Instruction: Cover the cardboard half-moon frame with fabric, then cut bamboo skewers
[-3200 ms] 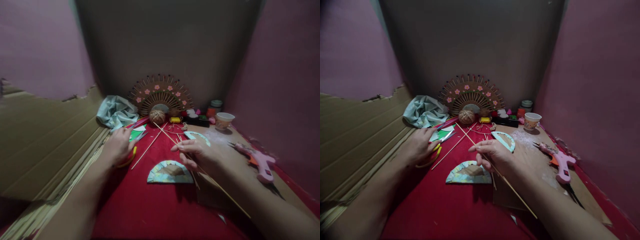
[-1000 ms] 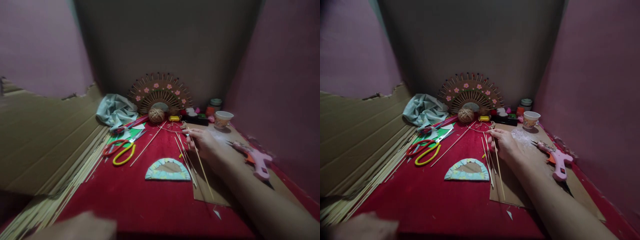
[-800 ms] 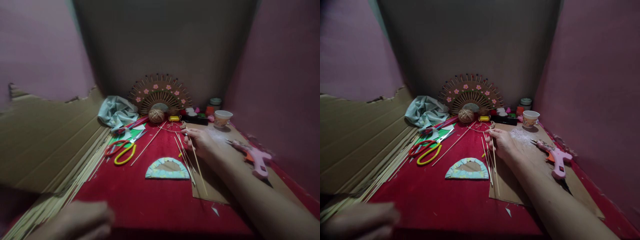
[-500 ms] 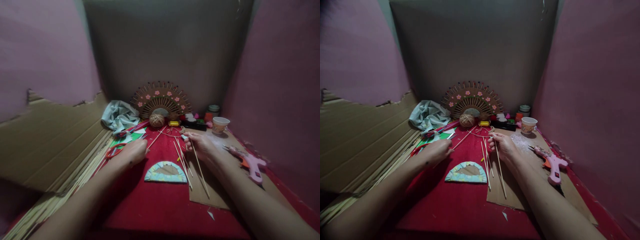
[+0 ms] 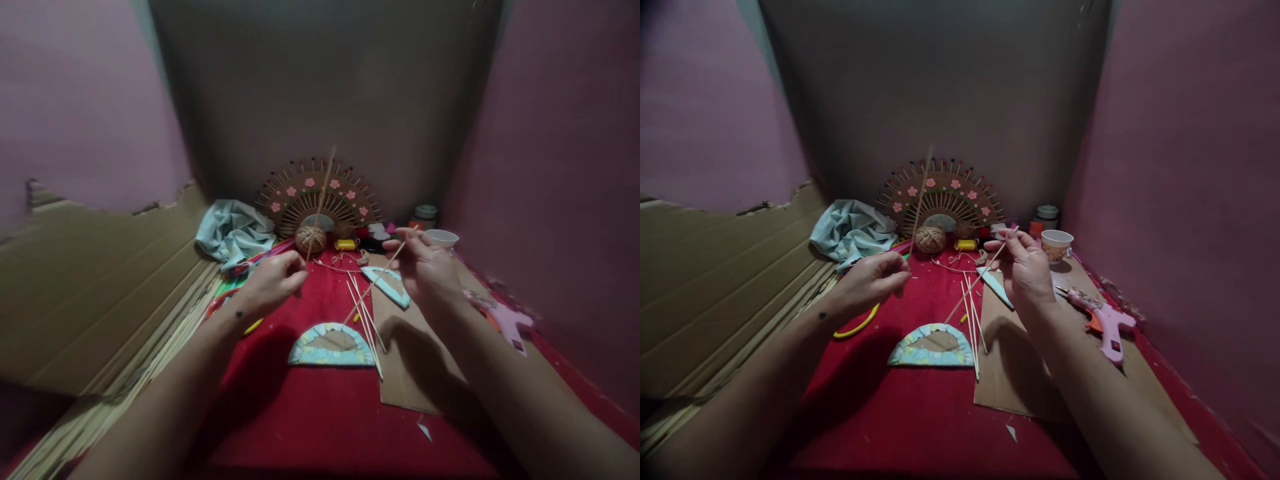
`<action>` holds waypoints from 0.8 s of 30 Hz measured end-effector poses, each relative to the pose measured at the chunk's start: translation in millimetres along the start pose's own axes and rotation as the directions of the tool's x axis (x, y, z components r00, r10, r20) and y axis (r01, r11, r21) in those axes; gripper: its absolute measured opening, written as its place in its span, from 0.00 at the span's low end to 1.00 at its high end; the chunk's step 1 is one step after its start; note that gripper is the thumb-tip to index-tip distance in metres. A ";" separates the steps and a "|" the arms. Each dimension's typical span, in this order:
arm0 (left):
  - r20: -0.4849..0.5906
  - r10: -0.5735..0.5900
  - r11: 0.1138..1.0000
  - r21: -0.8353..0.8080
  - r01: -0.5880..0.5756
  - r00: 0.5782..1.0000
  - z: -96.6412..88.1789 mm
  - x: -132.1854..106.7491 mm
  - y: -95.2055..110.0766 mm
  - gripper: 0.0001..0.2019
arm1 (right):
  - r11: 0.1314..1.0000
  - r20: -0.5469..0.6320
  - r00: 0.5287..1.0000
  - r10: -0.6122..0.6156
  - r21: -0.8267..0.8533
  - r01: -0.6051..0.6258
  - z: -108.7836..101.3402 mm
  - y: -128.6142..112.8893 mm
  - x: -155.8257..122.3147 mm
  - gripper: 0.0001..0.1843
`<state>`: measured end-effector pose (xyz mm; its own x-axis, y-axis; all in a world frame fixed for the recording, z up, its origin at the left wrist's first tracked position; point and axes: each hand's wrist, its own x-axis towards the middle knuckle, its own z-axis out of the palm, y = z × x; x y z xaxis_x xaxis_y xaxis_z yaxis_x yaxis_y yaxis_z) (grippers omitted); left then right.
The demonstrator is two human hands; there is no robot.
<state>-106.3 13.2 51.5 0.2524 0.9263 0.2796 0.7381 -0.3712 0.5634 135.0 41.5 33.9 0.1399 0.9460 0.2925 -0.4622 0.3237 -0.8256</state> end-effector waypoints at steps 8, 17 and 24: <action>-0.069 0.187 0.949 -0.244 -0.198 0.980 51.4 20.5 13.6 0.04 | 0.966 0.160 0.977 -0.140 -0.195 0.171 39.4 5.4 -11.0 0.10; -0.051 0.292 0.933 -0.207 -0.296 0.955 63.4 18.1 7.9 0.07 | 0.971 0.148 0.986 -0.082 -0.210 0.112 45.0 16.1 -9.0 0.15; 0.029 0.273 0.942 -0.209 -0.261 0.962 63.2 16.4 1.0 0.05 | 0.956 0.233 0.970 -0.064 -0.265 0.127 51.1 13.8 -12.5 0.11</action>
<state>-61.9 32.0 7.5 0.4623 0.7913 0.4002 0.4989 -0.6052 0.6203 82.1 33.2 43.6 -0.0386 0.8926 0.4492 -0.1923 0.4345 -0.8799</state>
